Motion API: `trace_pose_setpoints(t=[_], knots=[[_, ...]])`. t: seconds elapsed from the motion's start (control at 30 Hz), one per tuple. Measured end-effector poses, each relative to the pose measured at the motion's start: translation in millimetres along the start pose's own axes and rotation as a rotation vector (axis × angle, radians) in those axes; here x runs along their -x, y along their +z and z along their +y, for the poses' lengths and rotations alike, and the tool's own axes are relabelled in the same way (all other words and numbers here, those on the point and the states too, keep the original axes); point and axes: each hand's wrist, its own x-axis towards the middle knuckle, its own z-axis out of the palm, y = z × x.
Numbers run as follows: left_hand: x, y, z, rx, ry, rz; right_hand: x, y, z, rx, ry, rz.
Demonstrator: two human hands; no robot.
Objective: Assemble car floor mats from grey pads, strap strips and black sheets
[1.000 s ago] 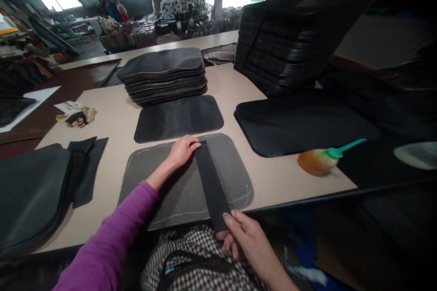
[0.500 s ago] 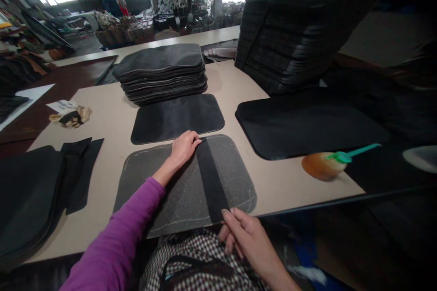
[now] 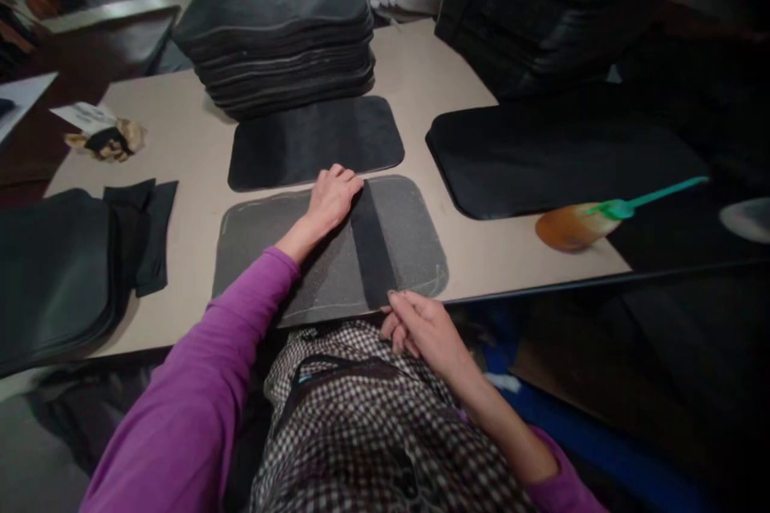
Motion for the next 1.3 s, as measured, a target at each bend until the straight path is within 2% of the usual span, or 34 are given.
trace_pose_setpoints(t=[0.17,0.33,0.5,0.9,1.0,1.07,1.13,1.17,1.2,1.23,1.3], knots=[[21,-7.1,2,-0.026,0.03,-0.033,0,3,2,0.045,0.008,-0.004],[35,-7.6,1,-0.013,0.053,-0.022,0,5,2,0.207,-0.065,0.041],[37,-4.1,1,-0.016,0.059,-0.004,1,1,0,0.458,-0.098,0.135],[40,-2.7,3,0.015,0.034,0.025,-4,-3,-7,0.735,-0.072,0.166],[39,-4.5,5,0.013,0.03,0.036,-2,-2,-8,0.951,-0.066,0.209],[40,-6.7,7,-0.004,0.03,0.04,2,-2,-5,1.159,-0.081,0.304],[40,-7.1,9,-0.027,0.032,0.04,4,-6,2,1.309,-0.182,0.443],[39,-6.2,8,-0.037,0.039,0.042,4,-9,7,1.338,-0.334,0.53],[38,-4.5,8,-0.043,0.049,0.051,2,-13,12,1.363,-0.53,0.56],[37,-2.3,7,-0.044,0.057,0.065,-2,-17,17,1.385,-0.721,0.512],[33,2.2,5,-0.03,0.044,0.102,-10,-24,27,1.413,-1.005,0.384]])
